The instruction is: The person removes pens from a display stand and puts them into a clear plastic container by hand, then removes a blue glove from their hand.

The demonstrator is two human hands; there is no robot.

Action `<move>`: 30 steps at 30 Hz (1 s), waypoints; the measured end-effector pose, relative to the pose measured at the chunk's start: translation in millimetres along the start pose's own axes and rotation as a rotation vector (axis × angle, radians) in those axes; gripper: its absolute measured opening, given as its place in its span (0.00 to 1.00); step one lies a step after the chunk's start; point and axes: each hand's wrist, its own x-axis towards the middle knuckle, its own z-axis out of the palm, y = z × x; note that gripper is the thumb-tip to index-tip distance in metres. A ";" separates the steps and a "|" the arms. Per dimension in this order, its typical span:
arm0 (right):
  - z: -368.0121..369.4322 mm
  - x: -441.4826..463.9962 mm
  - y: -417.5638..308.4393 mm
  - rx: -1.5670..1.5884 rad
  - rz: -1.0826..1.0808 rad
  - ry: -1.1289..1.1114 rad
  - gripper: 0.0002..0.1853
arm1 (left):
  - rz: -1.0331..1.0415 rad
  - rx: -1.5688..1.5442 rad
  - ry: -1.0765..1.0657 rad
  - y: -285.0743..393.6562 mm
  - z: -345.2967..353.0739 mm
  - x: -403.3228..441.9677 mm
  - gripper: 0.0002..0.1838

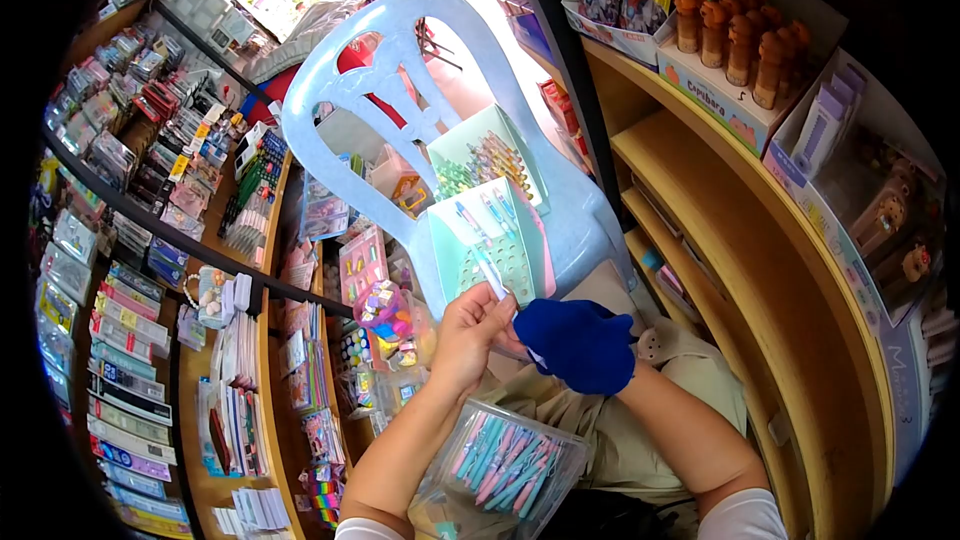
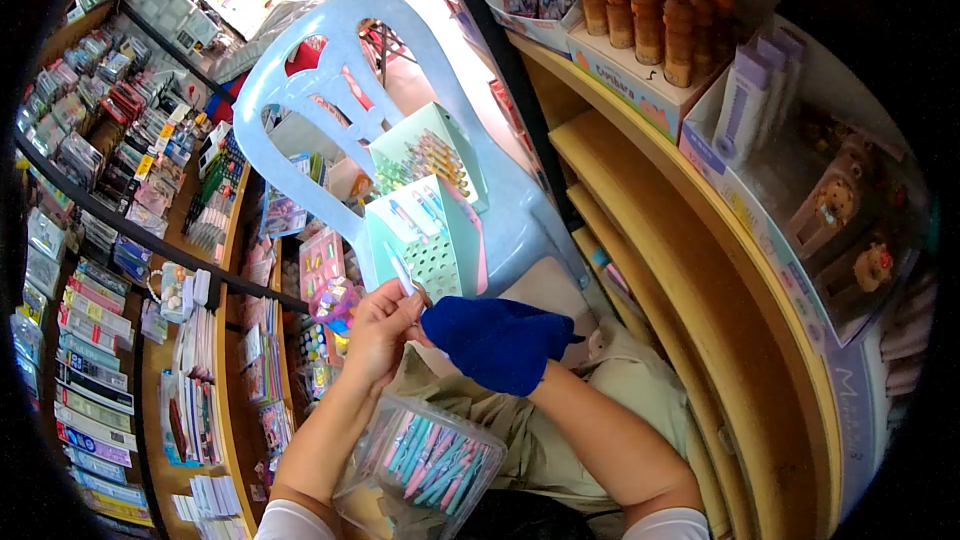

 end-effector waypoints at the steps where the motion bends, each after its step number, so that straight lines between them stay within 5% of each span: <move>1: -3.3 2.9 -6.2 0.088 0.053 0.024 0.07 | -0.014 -0.005 -0.017 -0.8 0.0 -0.1 0.08; 5: -13.2 8.0 -18.0 0.356 0.219 0.046 0.04 | -0.023 -0.042 -0.036 -1.2 -0.9 -0.5 0.07; 15: -20.4 4.8 -7.0 0.048 0.147 -0.140 0.16 | 0.036 -0.055 0.008 3.7 -2.3 -2.9 0.07; 21: -5.8 -2.0 -3.0 -0.106 -0.144 0.007 0.08 | 0.071 0.047 0.029 1.8 1.2 -4.6 0.07; 30: -16.2 -3.0 -31.3 0.199 0.030 0.171 0.03 | 0.083 0.045 0.033 15.7 16.5 -29.9 0.07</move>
